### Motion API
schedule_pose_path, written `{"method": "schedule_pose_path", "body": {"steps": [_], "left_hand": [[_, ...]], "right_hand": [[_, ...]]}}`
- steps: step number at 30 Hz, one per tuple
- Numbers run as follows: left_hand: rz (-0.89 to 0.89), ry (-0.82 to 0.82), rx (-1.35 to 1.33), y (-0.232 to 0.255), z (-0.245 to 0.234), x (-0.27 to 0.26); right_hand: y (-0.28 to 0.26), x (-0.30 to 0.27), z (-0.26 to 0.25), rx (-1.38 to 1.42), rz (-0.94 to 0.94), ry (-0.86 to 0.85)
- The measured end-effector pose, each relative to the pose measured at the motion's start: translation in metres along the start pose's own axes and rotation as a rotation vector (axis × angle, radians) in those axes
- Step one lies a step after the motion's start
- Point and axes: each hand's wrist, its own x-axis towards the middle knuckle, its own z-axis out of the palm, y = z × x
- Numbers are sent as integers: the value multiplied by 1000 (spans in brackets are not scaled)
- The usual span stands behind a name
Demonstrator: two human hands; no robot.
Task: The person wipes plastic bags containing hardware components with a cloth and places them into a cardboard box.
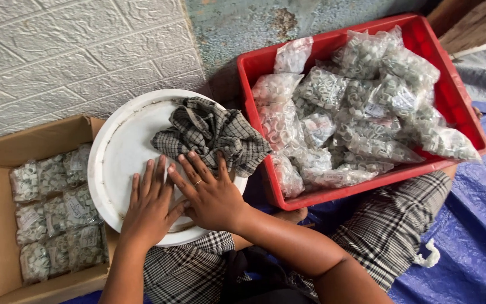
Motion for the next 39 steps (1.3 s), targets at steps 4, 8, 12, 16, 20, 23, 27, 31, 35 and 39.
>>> {"method": "schedule_pose_path", "body": {"steps": [4, 8, 12, 16, 20, 23, 27, 31, 35, 39], "left_hand": [[60, 108, 15, -1, 5, -1], [46, 169, -66, 13, 5, -3], [68, 340, -149, 60, -11, 1], [230, 519, -182, 127, -28, 29], [287, 582, -232, 187, -3, 70], [322, 596, -304, 228, 21, 111], [313, 569, -310, 266, 67, 172], [194, 411, -209, 284, 115, 227], [105, 132, -141, 278, 157, 275], [100, -94, -131, 256, 190, 294]], "right_hand": [[0, -3, 0, 76, 0, 72], [3, -7, -4, 103, -22, 66], [24, -25, -29, 241, -93, 93], [77, -55, -49, 267, -100, 80], [142, -92, -58, 221, -97, 132], [195, -119, -53, 167, -78, 109], [261, -143, -39, 0, 42, -32], [330, -143, -4, -43, 79, -202], [371, -127, 24, -107, 60, -375], [383, -110, 44, -214, 25, -536]]}}
